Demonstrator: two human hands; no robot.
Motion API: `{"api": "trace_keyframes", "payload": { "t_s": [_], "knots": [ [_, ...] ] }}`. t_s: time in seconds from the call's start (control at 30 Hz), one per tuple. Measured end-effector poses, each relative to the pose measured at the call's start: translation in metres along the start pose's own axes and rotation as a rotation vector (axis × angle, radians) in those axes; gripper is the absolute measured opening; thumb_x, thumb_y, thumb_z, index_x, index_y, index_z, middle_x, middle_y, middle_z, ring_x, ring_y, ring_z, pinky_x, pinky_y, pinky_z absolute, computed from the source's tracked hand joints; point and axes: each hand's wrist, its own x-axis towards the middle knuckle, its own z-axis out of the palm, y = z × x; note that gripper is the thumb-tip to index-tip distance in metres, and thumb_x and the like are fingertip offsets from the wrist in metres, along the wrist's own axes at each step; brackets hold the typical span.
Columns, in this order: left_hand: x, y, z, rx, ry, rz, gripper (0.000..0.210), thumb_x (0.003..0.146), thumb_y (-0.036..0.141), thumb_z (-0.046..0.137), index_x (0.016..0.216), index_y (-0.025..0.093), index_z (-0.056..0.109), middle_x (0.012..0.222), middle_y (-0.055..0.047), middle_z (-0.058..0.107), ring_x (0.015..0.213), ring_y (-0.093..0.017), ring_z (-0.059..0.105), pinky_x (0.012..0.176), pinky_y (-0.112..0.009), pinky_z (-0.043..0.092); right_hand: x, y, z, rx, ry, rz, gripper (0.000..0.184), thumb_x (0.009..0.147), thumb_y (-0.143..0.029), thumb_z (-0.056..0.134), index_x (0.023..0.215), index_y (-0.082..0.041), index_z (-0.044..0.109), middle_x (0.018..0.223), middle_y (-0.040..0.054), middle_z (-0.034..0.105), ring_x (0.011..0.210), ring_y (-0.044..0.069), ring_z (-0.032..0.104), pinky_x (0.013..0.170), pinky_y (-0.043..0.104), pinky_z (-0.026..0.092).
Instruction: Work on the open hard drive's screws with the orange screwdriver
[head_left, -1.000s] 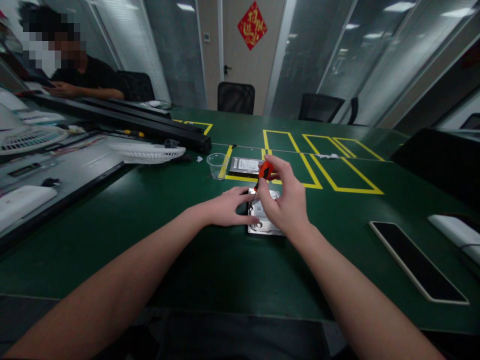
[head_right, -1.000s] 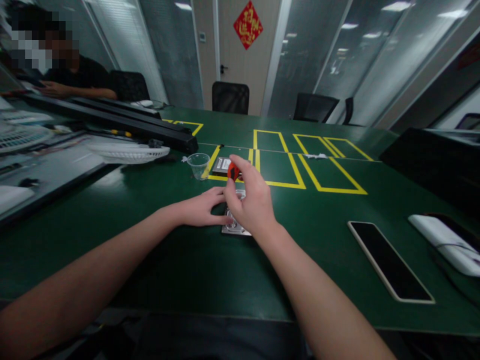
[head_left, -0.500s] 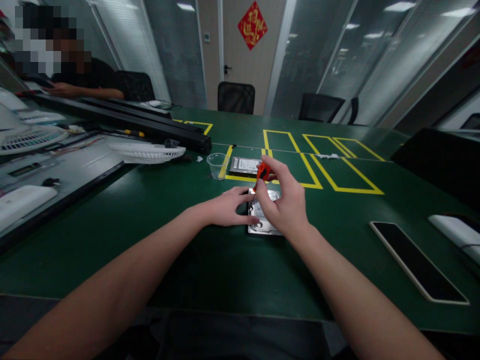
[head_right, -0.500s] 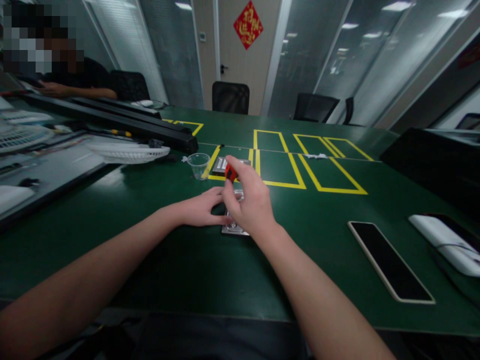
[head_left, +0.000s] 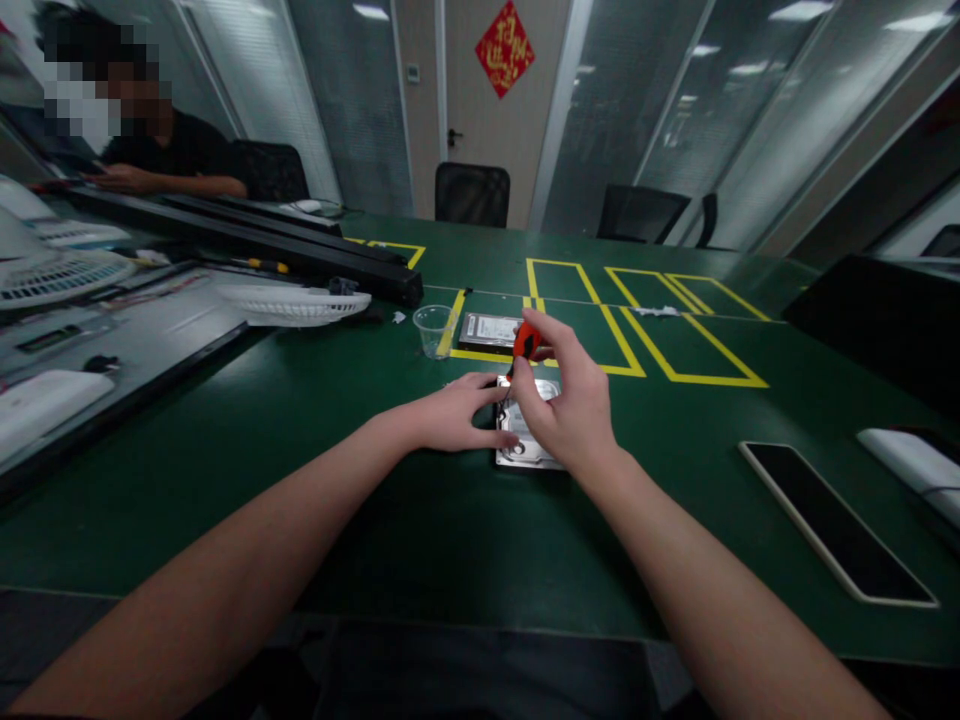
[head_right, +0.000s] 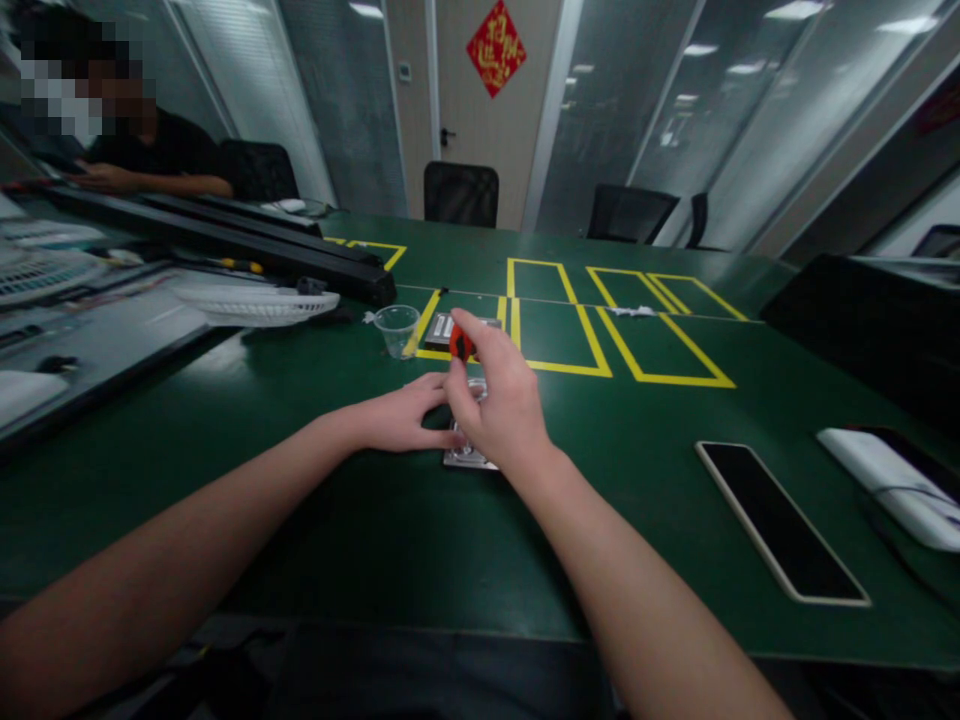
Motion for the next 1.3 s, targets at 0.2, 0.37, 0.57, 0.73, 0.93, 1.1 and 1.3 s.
{"api": "trace_keyframes", "payload": {
  "t_s": [0.2,0.37,0.57,0.73,0.93,1.1,1.3],
  "knots": [
    [0.0005,0.0027,-0.0004,0.015,-0.008,-0.013,0.099,0.111,0.092,0.084,0.185,0.028,0.072,0.205,-0.021,0.053,0.194,-0.055,0.044,0.161,-0.076,0.037,0.001,0.0029,-0.002,-0.062,0.029,0.022,0.049,0.12,-0.029,0.081,0.168,-0.034,0.074,0.141,0.0101,0.084,0.121,0.03,0.085,0.105,0.051,0.08],
    [0.0003,0.0018,0.0,0.02,-0.011,-0.033,0.106,0.11,0.095,0.085,0.19,0.03,0.067,0.207,-0.022,0.05,0.195,-0.056,0.044,0.16,-0.078,0.039,-0.0004,0.0027,-0.0009,-0.017,0.033,0.016,0.057,0.119,-0.019,0.069,0.174,-0.032,0.07,0.15,0.0118,0.088,0.126,0.032,0.088,0.108,0.055,0.081],
    [-0.0001,-0.0004,0.0006,0.025,0.004,0.018,0.1,0.112,0.094,0.084,0.189,0.033,0.068,0.203,-0.018,0.056,0.192,-0.053,0.049,0.159,-0.075,0.041,-0.0017,0.0041,0.0006,-0.025,0.013,-0.003,0.058,0.119,-0.025,0.08,0.175,-0.035,0.069,0.152,0.0118,0.086,0.131,0.034,0.087,0.111,0.057,0.081],
    [0.0005,-0.0009,0.0014,0.039,0.008,0.004,0.101,0.11,0.097,0.082,0.184,0.029,0.072,0.202,-0.021,0.056,0.191,-0.054,0.05,0.159,-0.074,0.042,0.0004,0.0022,0.0004,-0.051,0.043,0.015,0.051,0.12,-0.021,0.074,0.17,-0.034,0.073,0.144,0.0102,0.085,0.123,0.031,0.086,0.108,0.053,0.08],
    [-0.0001,0.0,-0.0002,0.025,-0.004,-0.005,0.102,0.11,0.094,0.086,0.191,0.035,0.066,0.205,-0.018,0.054,0.193,-0.055,0.046,0.159,-0.077,0.039,-0.0026,-0.0005,0.001,-0.02,0.004,0.02,0.063,0.117,-0.018,0.067,0.178,-0.032,0.064,0.156,0.0127,0.088,0.13,0.033,0.089,0.112,0.057,0.081],
    [-0.0002,0.0023,-0.0004,0.023,0.006,0.013,0.098,0.111,0.091,0.086,0.189,0.034,0.068,0.205,-0.017,0.054,0.191,-0.054,0.049,0.159,-0.074,0.041,-0.0013,0.0027,0.0003,-0.043,0.016,0.015,0.053,0.12,-0.03,0.079,0.172,-0.033,0.071,0.15,0.0116,0.084,0.129,0.032,0.086,0.11,0.053,0.08],
    [-0.0018,-0.0001,-0.0004,0.016,-0.003,-0.007,0.103,0.111,0.096,0.083,0.189,0.03,0.068,0.206,-0.021,0.052,0.193,-0.055,0.046,0.159,-0.077,0.04,0.0,-0.0003,-0.0006,-0.044,0.026,0.023,0.051,0.119,-0.022,0.07,0.17,-0.032,0.071,0.145,0.0112,0.087,0.124,0.032,0.086,0.109,0.055,0.079]
  ]
}}
